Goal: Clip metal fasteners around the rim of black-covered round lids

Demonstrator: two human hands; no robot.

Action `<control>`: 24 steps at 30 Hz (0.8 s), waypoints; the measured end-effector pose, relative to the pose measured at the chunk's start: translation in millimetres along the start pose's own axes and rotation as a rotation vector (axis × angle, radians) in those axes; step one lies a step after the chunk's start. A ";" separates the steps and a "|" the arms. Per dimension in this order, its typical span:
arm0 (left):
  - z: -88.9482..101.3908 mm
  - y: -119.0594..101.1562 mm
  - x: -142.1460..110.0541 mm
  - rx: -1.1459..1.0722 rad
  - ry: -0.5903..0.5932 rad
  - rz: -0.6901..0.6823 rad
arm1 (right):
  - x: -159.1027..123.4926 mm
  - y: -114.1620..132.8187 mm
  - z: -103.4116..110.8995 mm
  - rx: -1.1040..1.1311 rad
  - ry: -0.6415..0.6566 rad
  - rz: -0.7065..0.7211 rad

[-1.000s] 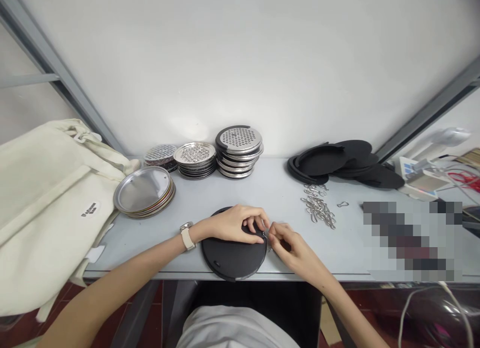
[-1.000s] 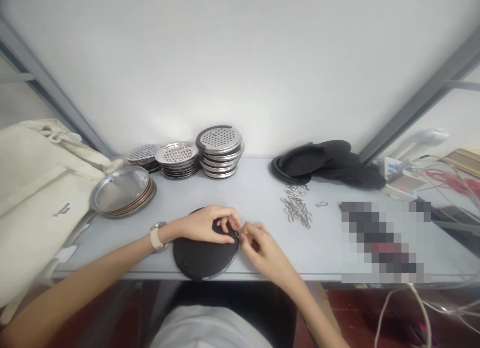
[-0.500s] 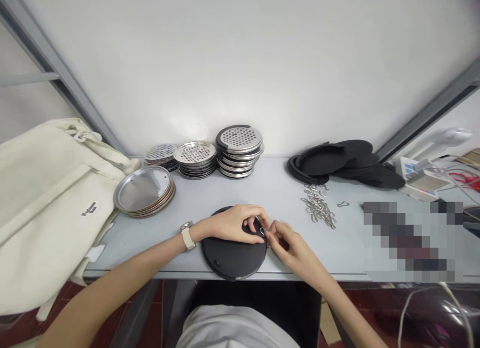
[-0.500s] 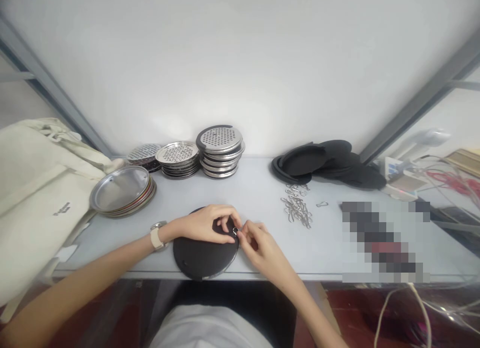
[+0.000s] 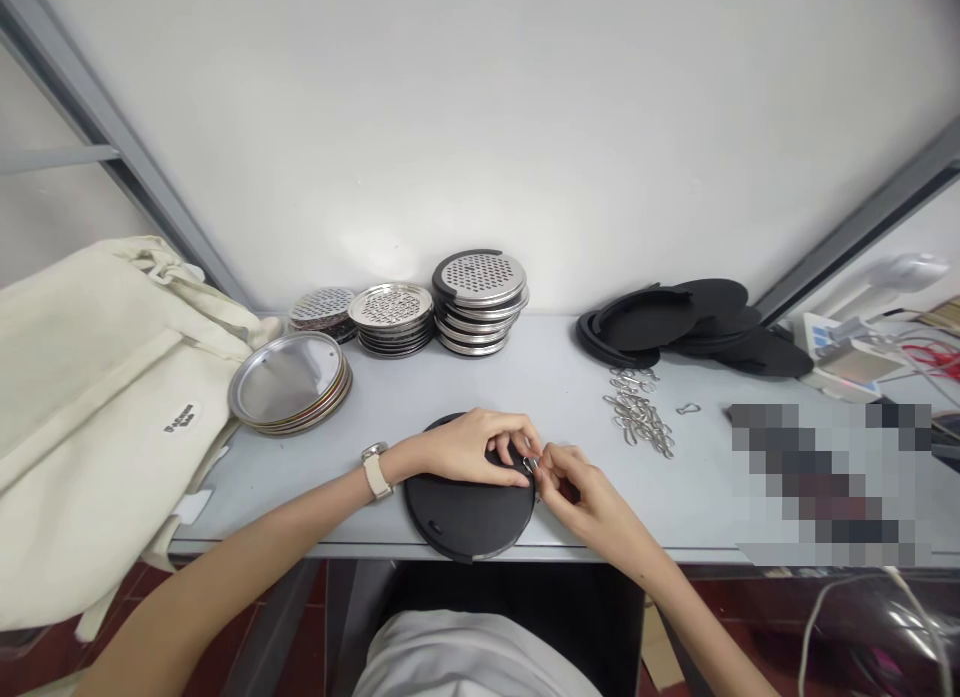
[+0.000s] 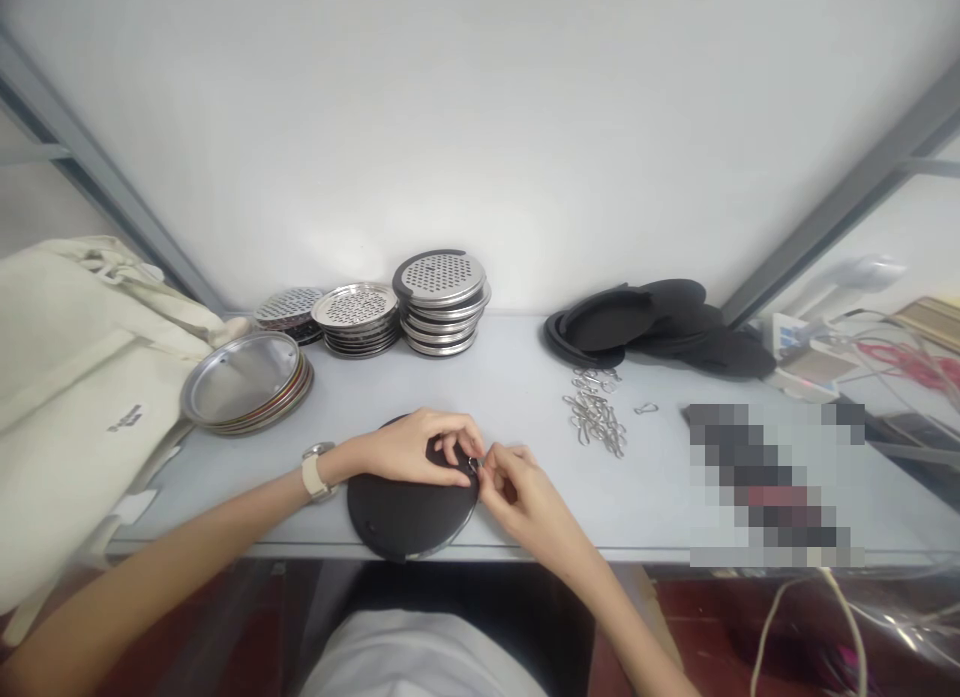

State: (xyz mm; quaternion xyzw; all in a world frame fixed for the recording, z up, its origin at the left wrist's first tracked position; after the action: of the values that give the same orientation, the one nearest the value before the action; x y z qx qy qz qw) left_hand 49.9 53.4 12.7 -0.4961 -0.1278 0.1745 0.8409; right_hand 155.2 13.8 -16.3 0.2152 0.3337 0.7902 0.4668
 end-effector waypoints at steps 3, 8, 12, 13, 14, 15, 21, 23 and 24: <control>-0.2 0.9 0.1 -0.001 0.008 0.000 | 0.3 -0.3 -0.3 -0.004 0.003 -0.003; 0.0 0.5 -0.1 0.005 0.002 -0.001 | 0.9 0.2 -0.2 -0.012 -0.007 -0.001; -0.1 -2.3 0.3 0.020 -0.001 -0.019 | 1.5 0.8 -0.5 -0.011 -0.006 -0.003; -0.2 -3.4 0.4 0.028 0.000 -0.027 | 1.7 0.5 -1.0 -0.012 -0.001 -0.009; -0.3 -4.4 0.5 0.034 0.001 -0.034 | 1.9 0.1 -1.5 -0.011 0.006 -0.014; -0.4 -5.2 0.5 0.039 0.002 -0.040 | 2.1 -0.4 -2.2 -0.009 0.015 -0.019; -0.3 -7.7 -0.3 0.080 -0.016 -0.035 | 1.2 -4.0 -4.3 0.021 0.039 -0.025; -0.6 -8.0 -0.3 0.085 -0.018 -0.035 | 0.4 -5.2 -4.7 0.025 0.039 -0.025; -0.8 -8.0 -0.2 0.083 -0.017 -0.034 | 0.1 -5.6 -4.9 0.025 0.039 -0.024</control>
State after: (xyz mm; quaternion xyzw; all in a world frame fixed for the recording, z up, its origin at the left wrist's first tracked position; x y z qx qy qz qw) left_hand 51.4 49.1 19.3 -0.4569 -0.1363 0.1695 0.8625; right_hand 155.3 14.2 -23.6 0.2017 0.3551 0.7843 0.4670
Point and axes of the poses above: each hand's wrist, its own x-axis towards the middle knuckle, its own z-axis out of the back of the hand, y = z × x, the point moved 8 cm from there along x, towards the middle knuckle, and after that the axes turned 10 degrees about y, right-handed, at the moved point
